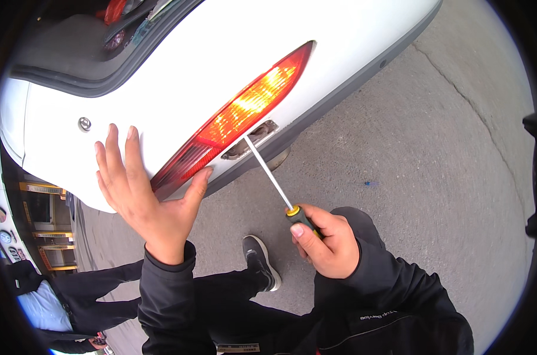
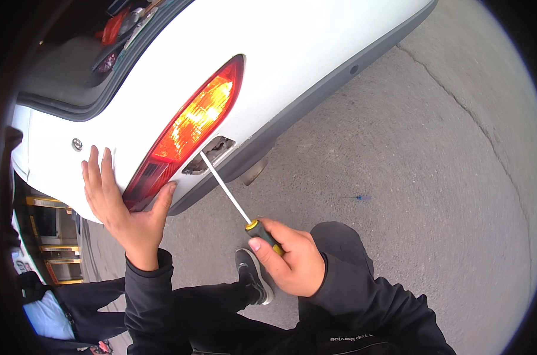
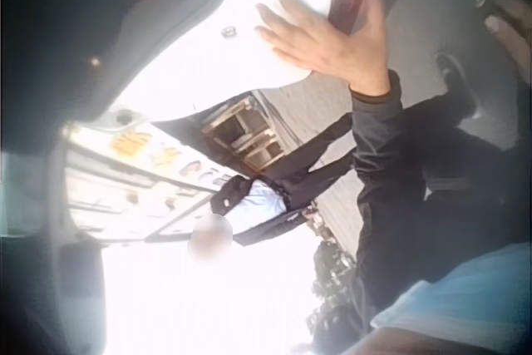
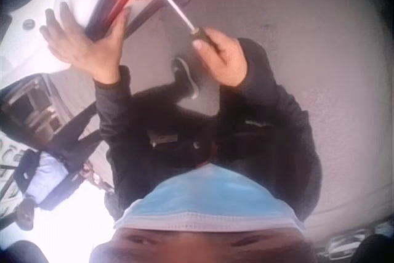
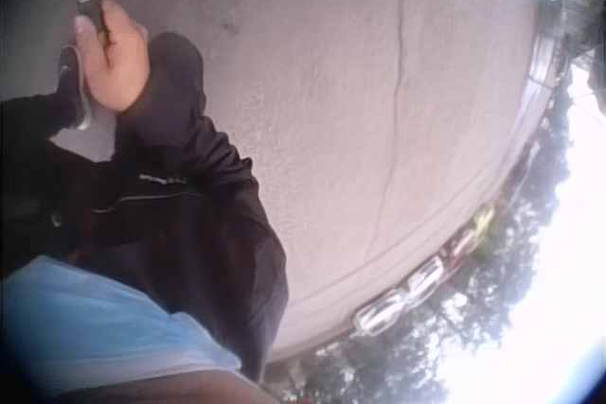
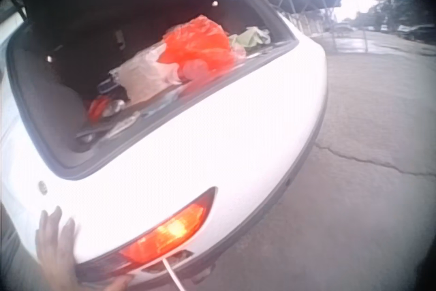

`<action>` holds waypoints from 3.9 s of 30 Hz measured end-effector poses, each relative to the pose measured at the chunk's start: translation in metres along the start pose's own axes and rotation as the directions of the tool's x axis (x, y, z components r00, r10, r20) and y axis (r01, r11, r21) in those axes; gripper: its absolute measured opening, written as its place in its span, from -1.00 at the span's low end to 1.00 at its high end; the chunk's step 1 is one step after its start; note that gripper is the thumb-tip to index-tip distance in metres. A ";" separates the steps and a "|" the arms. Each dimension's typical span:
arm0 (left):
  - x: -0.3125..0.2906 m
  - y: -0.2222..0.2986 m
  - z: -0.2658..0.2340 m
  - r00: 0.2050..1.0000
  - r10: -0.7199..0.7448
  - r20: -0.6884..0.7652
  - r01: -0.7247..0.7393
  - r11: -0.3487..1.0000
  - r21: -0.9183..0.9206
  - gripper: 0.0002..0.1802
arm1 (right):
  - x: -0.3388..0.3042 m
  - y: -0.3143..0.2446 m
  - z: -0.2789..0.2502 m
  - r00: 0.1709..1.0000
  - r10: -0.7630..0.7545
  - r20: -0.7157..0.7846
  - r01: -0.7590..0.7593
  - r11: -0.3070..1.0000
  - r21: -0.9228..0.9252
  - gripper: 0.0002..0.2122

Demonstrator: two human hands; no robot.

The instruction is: The person uses a screwdriver to pry and remove the rear taillight assembly from a white car. After detaching the housing, they disconnect the wiring harness and bulb, then walk into a parts storage area and place the bulb on a shelf.

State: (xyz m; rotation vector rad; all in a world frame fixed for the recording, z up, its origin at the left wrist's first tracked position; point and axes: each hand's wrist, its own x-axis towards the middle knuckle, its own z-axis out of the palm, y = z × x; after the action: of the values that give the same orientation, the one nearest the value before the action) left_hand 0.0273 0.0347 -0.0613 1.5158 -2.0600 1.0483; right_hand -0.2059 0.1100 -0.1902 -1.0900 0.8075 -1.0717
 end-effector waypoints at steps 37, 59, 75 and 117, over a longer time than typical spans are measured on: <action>0.006 0.002 -0.005 0.998 -0.016 0.062 0.017 1.000 -0.002 0.22 | 0.009 0.019 -0.040 0.989 -0.124 0.081 0.140 0.961 -0.236 -0.70; 0.003 0.002 0.000 1.000 0.006 0.012 -0.007 1.000 0.019 0.21 | 0.004 -0.040 0.017 0.973 -0.187 -0.135 0.109 0.890 -0.442 -0.71; 0.002 0.001 0.001 1.000 0.015 -0.013 -0.015 1.000 -0.006 0.18 | -0.005 -0.033 0.004 0.908 0.263 0.325 -0.415 0.466 0.781 -0.58; 0.001 -0.001 0.004 0.997 0.063 -0.048 -0.060 0.997 0.052 0.17 | -0.055 -0.017 -0.031 0.974 -0.227 -0.023 0.205 0.916 -0.345 -0.50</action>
State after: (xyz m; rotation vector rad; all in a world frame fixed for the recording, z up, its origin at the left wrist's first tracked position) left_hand 0.0280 0.0309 -0.0629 1.4433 -2.0725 1.1575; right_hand -0.2557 0.1516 -0.1820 -1.4716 0.9634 -1.1828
